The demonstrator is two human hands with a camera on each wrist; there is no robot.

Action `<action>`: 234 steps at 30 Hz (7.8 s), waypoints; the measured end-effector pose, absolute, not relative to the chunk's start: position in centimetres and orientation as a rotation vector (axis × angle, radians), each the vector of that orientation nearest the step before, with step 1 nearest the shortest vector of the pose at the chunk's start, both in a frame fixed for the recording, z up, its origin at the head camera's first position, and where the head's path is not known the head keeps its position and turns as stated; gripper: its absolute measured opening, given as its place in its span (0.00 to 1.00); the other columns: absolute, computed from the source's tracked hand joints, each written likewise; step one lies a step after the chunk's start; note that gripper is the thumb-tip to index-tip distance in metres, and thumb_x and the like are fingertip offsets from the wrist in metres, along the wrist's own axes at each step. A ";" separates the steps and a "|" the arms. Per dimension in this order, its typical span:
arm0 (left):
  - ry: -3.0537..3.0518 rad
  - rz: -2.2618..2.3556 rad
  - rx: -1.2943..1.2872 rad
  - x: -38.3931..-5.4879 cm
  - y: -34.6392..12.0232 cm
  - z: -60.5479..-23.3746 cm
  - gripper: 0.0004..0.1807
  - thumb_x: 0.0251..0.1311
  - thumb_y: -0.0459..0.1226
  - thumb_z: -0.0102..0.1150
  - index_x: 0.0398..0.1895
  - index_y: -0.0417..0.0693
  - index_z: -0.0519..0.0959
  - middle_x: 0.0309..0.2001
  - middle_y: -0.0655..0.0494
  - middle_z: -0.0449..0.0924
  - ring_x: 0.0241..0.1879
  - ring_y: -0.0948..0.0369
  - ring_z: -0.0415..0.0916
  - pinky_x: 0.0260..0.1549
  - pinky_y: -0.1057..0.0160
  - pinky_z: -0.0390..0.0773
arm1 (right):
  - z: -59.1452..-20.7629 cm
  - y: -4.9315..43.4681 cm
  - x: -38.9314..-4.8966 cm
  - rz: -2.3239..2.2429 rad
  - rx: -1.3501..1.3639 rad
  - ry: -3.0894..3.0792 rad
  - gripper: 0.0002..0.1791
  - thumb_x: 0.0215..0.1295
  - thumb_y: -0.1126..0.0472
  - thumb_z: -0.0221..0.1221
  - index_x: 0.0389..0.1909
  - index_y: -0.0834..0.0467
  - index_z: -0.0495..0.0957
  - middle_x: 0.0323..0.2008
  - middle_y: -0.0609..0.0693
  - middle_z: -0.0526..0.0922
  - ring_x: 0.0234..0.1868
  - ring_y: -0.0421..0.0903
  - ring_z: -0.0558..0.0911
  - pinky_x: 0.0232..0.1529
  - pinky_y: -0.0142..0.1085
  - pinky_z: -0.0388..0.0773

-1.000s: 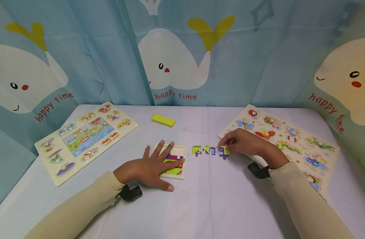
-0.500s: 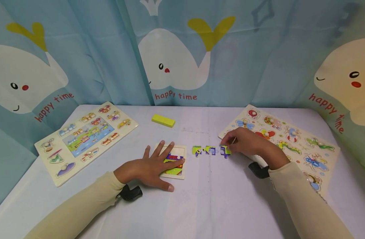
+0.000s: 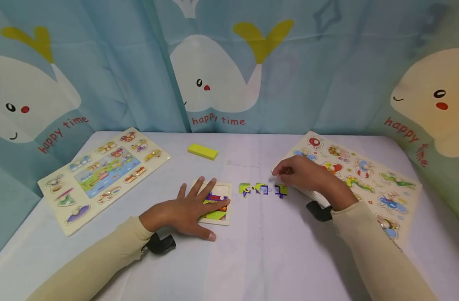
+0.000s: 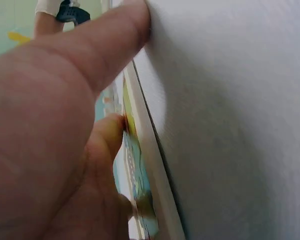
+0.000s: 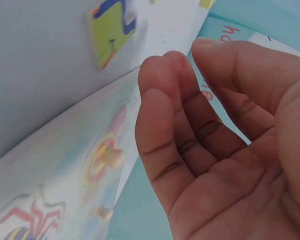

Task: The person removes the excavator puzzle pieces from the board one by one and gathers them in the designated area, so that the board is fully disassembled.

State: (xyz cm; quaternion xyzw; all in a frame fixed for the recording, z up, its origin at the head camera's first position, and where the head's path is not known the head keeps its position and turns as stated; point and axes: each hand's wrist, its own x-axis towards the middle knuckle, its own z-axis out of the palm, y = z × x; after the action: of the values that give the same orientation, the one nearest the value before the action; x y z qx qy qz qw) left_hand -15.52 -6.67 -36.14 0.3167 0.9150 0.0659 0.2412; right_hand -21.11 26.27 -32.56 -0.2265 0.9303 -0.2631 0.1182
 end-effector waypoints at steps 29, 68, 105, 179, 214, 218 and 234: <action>2.506 0.230 0.945 -15.3 -9.9 -35.0 0.50 0.50 0.66 0.63 0.76 0.75 0.51 0.76 0.48 0.16 0.70 0.45 0.07 0.64 0.34 0.32 | -32.7 18.7 -22.0 -1.032 -0.761 2.550 0.11 0.67 0.68 0.57 0.47 0.64 0.82 0.43 0.55 0.84 0.38 0.46 0.78 0.42 0.39 0.76; 2.472 0.238 0.879 -14.6 -11.0 -36.0 0.50 0.50 0.67 0.62 0.76 0.74 0.53 0.75 0.48 0.15 0.71 0.43 0.12 0.64 0.36 0.28 | -35.0 9.9 -20.9 -1.243 -0.929 2.155 0.12 0.70 0.66 0.55 0.49 0.66 0.80 0.46 0.55 0.84 0.49 0.48 0.82 0.53 0.38 0.75; 2.463 0.221 0.916 -15.0 -11.3 -36.3 0.49 0.52 0.70 0.57 0.76 0.76 0.49 0.75 0.48 0.15 0.71 0.45 0.11 0.64 0.35 0.28 | -35.3 8.7 -20.9 -1.119 -1.017 2.224 0.10 0.66 0.71 0.58 0.44 0.64 0.84 0.37 0.49 0.86 0.33 0.39 0.79 0.39 0.32 0.77; 2.493 0.238 0.840 -14.6 -10.9 -36.2 0.49 0.50 0.68 0.61 0.75 0.78 0.51 0.76 0.48 0.16 0.72 0.47 0.14 0.64 0.36 0.28 | -33.8 18.9 -20.1 -1.017 -0.788 2.221 0.08 0.64 0.70 0.60 0.42 0.65 0.84 0.37 0.49 0.85 0.36 0.44 0.78 0.38 0.33 0.76; 2.485 0.316 0.850 -14.6 -10.9 -36.1 0.50 0.50 0.64 0.64 0.76 0.75 0.50 0.75 0.46 0.17 0.72 0.48 0.11 0.64 0.35 0.28 | -33.6 17.7 -20.3 -0.951 -0.834 2.406 0.08 0.66 0.69 0.59 0.42 0.64 0.84 0.38 0.50 0.85 0.35 0.43 0.78 0.39 0.35 0.76; 2.486 0.364 0.893 -14.6 -10.9 -35.8 0.48 0.53 0.62 0.63 0.76 0.72 0.52 0.76 0.46 0.20 0.71 0.49 0.10 0.65 0.37 0.29 | -33.6 17.2 -20.4 -0.980 -0.852 2.426 0.08 0.67 0.69 0.58 0.43 0.63 0.84 0.38 0.51 0.85 0.33 0.43 0.77 0.36 0.34 0.75; 2.485 0.280 0.941 -14.6 -9.8 -36.0 0.50 0.52 0.67 0.60 0.77 0.71 0.51 0.76 0.44 0.19 0.71 0.44 0.12 0.64 0.35 0.32 | -33.7 14.0 -20.9 -0.955 -0.921 2.425 0.10 0.69 0.66 0.56 0.45 0.62 0.84 0.39 0.47 0.86 0.37 0.41 0.78 0.43 0.38 0.75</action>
State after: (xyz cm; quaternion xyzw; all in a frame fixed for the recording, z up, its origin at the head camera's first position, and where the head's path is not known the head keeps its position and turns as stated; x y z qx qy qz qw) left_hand -14.56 -9.77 -35.96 0.3423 0.9046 0.1019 0.2326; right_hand -20.88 13.98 -33.68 -0.3274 0.8617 -0.3393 0.1875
